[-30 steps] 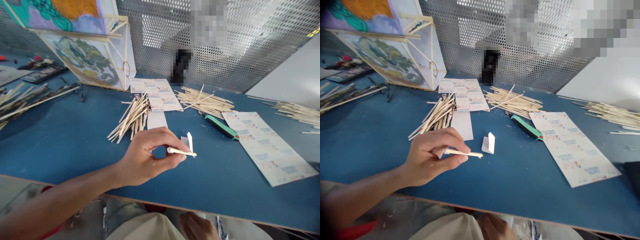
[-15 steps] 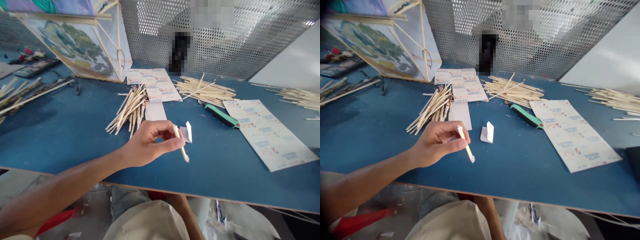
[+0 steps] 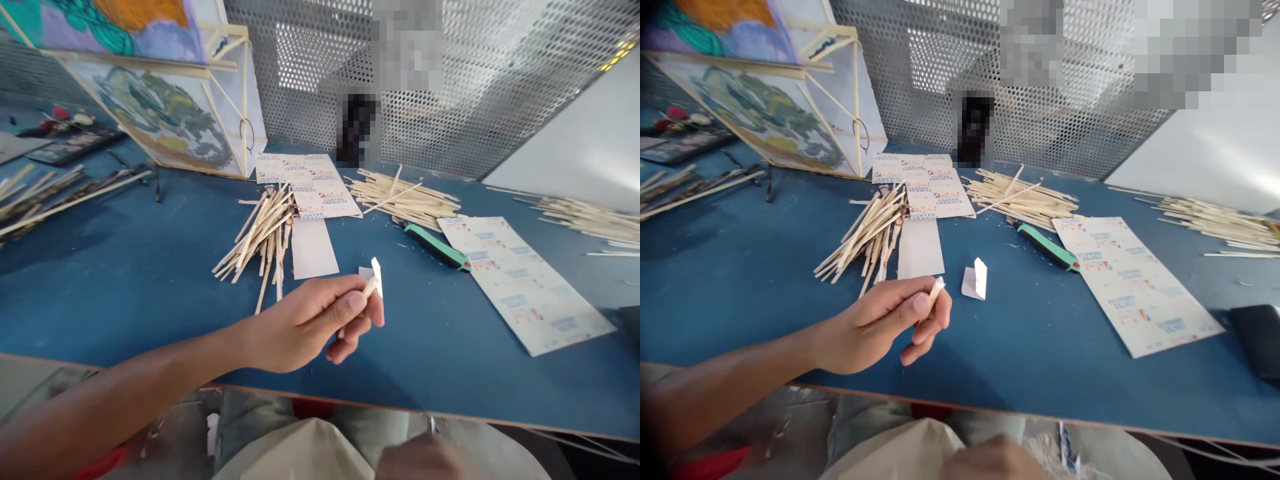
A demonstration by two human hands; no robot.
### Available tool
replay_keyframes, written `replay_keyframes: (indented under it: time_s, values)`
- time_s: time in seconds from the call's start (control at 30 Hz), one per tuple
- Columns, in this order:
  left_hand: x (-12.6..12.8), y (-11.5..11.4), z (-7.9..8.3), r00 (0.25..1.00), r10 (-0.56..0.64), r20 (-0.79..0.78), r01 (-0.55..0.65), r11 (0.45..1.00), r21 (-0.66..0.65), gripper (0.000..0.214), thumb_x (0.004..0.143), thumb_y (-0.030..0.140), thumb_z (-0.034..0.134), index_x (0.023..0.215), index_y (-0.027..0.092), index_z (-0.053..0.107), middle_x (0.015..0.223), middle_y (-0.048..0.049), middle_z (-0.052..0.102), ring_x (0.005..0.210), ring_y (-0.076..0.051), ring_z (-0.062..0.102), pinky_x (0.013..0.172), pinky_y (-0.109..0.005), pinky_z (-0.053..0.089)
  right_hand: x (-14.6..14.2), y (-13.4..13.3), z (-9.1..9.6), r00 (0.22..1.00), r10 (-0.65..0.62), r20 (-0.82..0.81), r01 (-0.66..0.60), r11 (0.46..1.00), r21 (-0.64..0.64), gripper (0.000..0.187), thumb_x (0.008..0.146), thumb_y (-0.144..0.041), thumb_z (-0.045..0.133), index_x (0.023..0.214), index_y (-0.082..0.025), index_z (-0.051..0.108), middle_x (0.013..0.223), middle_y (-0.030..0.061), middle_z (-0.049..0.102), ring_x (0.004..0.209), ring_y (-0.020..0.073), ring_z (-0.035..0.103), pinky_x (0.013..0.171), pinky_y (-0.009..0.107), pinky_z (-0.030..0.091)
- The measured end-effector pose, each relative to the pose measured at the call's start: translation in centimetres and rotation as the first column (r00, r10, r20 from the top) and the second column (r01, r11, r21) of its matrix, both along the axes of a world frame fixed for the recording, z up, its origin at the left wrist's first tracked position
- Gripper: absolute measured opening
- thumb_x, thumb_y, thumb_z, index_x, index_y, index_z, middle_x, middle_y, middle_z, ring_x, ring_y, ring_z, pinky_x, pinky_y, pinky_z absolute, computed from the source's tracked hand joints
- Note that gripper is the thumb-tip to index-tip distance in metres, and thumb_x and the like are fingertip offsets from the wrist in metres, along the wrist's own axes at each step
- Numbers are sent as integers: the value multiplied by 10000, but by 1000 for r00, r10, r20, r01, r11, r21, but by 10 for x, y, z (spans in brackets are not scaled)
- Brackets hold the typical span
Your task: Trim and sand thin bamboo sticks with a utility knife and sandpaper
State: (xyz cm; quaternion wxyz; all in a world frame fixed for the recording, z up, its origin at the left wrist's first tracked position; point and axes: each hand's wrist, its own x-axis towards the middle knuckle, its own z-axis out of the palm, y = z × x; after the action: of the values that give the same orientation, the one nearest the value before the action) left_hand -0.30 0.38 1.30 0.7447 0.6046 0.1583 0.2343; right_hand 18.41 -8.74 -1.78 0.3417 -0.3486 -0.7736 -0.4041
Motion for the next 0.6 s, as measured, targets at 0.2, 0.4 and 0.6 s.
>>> replay_keyframes:
  time_s: [0.2,0.4,0.6]
  values:
    - [-1,0,-4,1000,-20,-11,20,999,-44,304,1058,456,489,961,176,553,686,70,437,496,-58,442,475,-201,384,18,26,54,949,-31,-315,-179,769,-614,98,1002,-176,560,1038,-176,651,805,39,706,646,132,652,619,257,536]
    - [-1,4,-4,993,-22,-116,14,997,-73,346,1069,480,441,933,180,548,649,67,488,477,-53,497,466,-165,394,21,61,50,939,180,-294,-323,759,-565,87,946,-87,606,984,-160,635,752,18,692,662,141,644,655,263,523]
    - [0,8,-8,988,-23,-150,11,997,-78,347,1077,460,415,891,187,519,648,57,508,491,-62,523,477,-159,423,22,64,34,924,152,-351,-343,733,-587,84,956,-94,591,938,-165,632,691,-10,624,573,101,525,563,233,454]
